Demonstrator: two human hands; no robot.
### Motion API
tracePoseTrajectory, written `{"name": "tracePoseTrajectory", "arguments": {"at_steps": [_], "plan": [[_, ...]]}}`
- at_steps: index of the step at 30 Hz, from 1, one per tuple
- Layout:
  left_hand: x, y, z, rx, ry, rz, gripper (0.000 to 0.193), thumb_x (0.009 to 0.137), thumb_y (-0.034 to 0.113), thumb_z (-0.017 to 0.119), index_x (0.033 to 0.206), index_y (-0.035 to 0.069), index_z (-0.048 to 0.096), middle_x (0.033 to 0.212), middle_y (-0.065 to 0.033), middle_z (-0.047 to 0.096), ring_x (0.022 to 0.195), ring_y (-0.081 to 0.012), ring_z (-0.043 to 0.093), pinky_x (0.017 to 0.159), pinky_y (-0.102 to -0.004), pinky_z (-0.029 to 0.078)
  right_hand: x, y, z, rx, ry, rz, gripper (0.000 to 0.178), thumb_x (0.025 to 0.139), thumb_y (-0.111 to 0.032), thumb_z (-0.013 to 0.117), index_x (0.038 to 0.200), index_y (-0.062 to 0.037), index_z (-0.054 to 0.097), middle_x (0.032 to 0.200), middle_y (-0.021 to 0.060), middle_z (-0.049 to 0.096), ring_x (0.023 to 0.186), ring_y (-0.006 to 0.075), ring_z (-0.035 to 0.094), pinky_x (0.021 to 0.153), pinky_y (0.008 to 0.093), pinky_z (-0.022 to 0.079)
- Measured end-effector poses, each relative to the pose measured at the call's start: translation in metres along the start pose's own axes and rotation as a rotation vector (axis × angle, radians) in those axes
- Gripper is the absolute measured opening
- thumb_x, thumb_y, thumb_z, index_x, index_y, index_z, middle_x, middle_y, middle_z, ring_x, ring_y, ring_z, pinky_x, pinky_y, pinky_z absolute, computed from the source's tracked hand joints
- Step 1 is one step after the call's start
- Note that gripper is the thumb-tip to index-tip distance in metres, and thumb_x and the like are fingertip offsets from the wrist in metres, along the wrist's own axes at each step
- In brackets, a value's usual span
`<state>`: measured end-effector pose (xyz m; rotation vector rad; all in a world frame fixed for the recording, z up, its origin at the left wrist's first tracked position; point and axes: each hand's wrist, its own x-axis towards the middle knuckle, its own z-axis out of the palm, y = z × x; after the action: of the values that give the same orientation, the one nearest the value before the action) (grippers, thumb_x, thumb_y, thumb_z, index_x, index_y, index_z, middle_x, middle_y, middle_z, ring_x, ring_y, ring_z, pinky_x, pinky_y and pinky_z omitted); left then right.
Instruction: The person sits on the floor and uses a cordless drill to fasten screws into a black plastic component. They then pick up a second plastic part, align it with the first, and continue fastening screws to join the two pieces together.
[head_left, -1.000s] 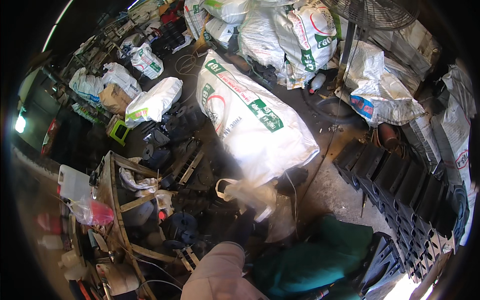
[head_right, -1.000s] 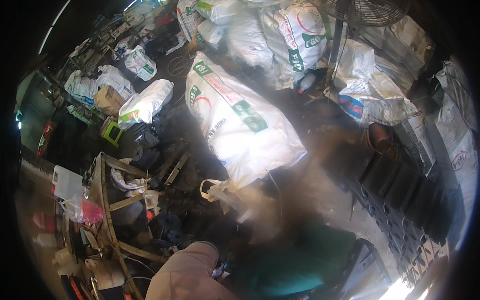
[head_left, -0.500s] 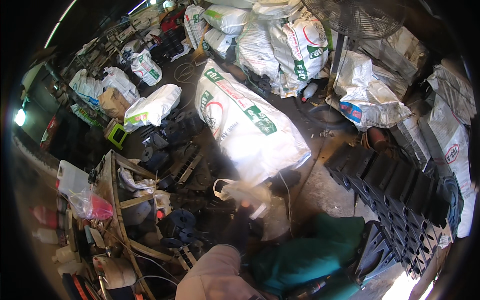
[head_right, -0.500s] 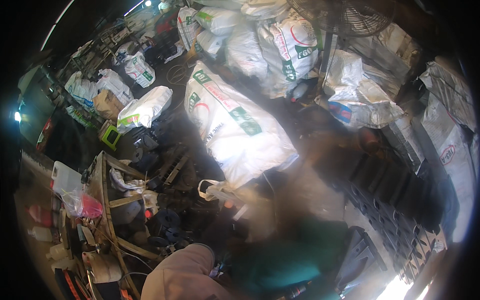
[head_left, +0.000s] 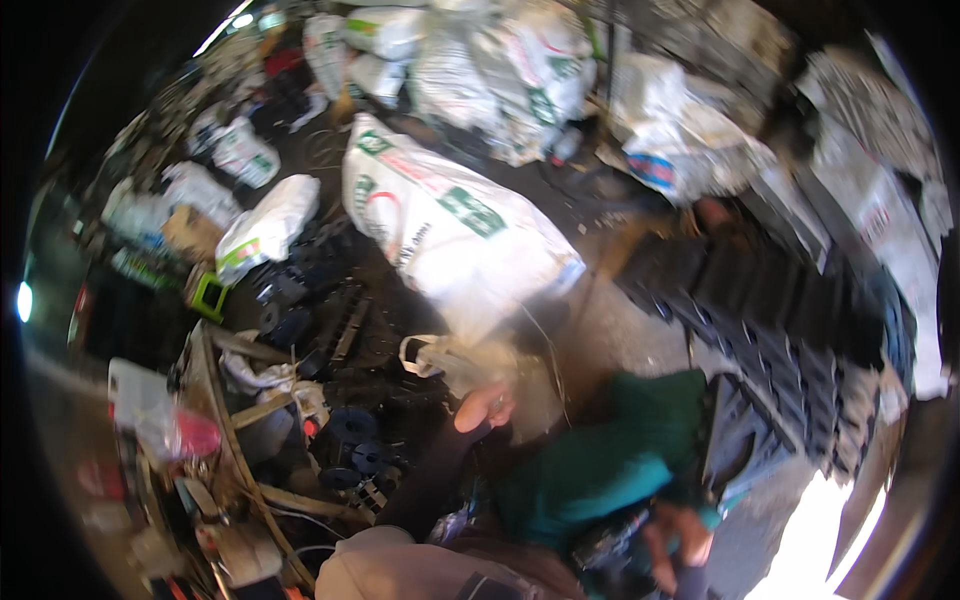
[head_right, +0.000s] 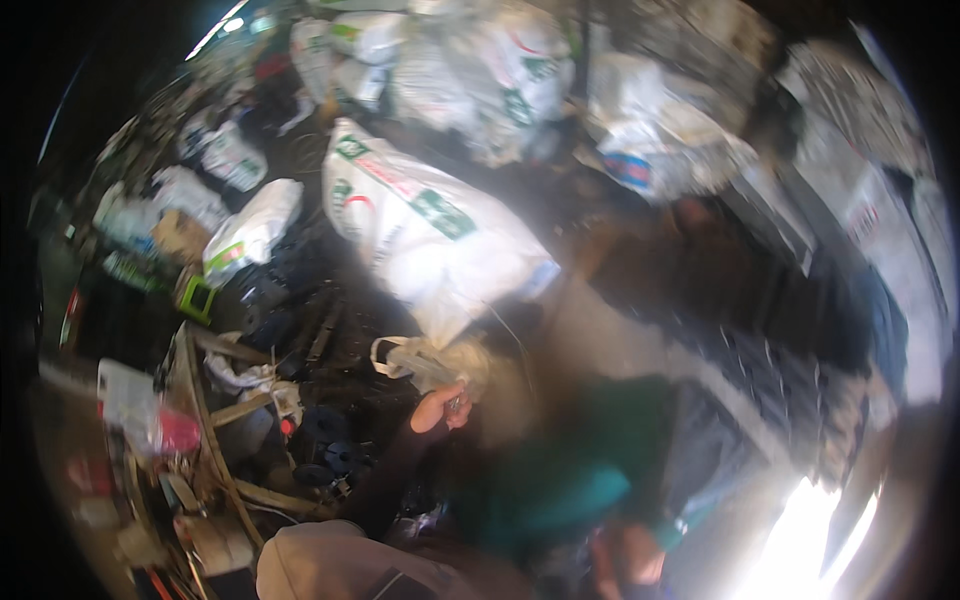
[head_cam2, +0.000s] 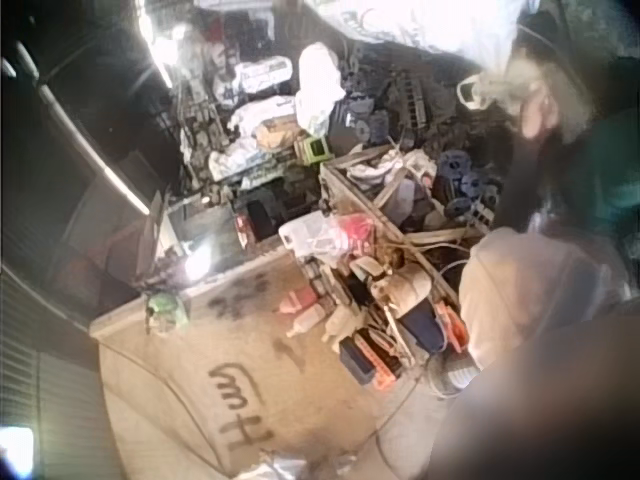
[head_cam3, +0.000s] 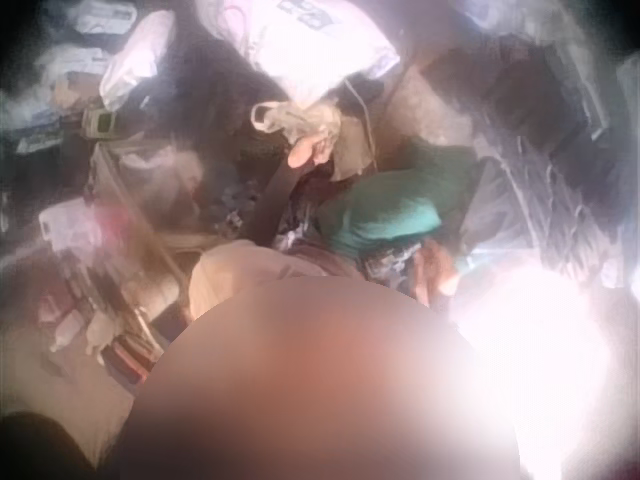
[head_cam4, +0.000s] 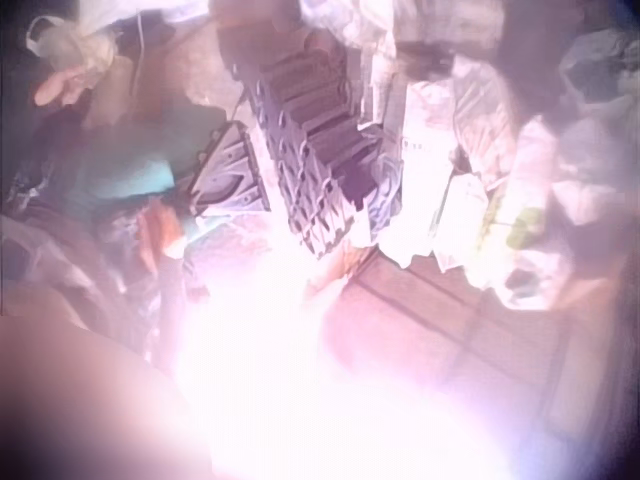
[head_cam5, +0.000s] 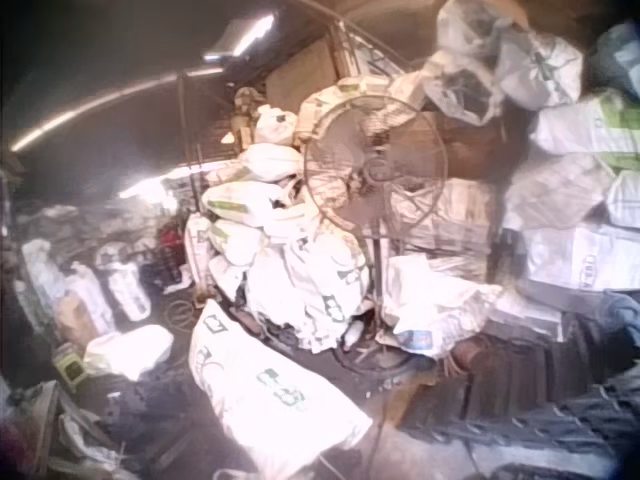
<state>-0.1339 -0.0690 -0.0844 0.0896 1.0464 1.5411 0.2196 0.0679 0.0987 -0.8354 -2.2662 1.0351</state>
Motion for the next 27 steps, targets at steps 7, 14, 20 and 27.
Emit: {"name": "tracePoseTrajectory", "arguments": {"at_steps": [7, 14, 20, 27], "plan": [[-0.023, -0.002, 0.213, 0.125, -0.532, -0.210, 0.034, 0.098, 0.033, 0.053, 0.081, 0.003, 0.054, 0.069, -0.0026, 0.048, 0.057, -0.0095, 0.039, 0.050, -0.0243, 0.028, 0.042, -0.009, -0.001, 0.133, 0.031, 0.002, 0.029, 0.082, -0.001, 0.070, 0.110, 0.0000, 0.063, 0.086, 0.0110, 0.063, 0.073, 0.0231, 0.064, 0.063, 0.0310, 0.050], [-0.012, -0.025, 0.273, 0.293, -0.650, -0.339, 0.034, 0.094, 0.038, 0.057, 0.087, 0.005, 0.056, 0.077, 0.0021, 0.051, 0.065, -0.0047, 0.041, 0.054, -0.0220, 0.030, 0.023, -0.009, -0.034, 0.448, 0.181, 0.370, 0.017, 0.085, 0.000, 0.067, 0.102, -0.0015, 0.067, 0.086, 0.0109, 0.065, 0.077, 0.0228, 0.069, 0.068, 0.0325, 0.054], [-0.011, -0.041, 0.280, 0.402, -0.738, -0.213, 0.033, 0.100, 0.030, 0.051, 0.076, 0.007, 0.052, 0.065, 0.0021, 0.045, 0.057, -0.0052, 0.040, 0.051, -0.0210, 0.029, -0.005, 0.020, -0.049, 0.316, 0.170, 0.277, 0.012, 0.088, -0.001, 0.063, 0.100, 0.0005, 0.063, 0.087, 0.0084, 0.064, 0.076, 0.0151, 0.063, 0.066, 0.0293, 0.049], [0.054, -0.040, 0.268, 0.252, -0.504, -0.044, 0.029, 0.101, 0.030, 0.049, 0.108, 0.003, 0.059, 0.062, -0.0002, 0.046, 0.050, -0.0052, 0.036, 0.042, -0.0211, 0.027, -0.017, 0.178, -0.102, 0.249, 0.863, 0.414, 0.038, 0.102, -0.035, 0.043, 0.119, -0.0048, 0.059, 0.118, 0.0108, 0.062, 0.111, 0.0204, 0.057, 0.094, 0.0352, 0.044]]}}
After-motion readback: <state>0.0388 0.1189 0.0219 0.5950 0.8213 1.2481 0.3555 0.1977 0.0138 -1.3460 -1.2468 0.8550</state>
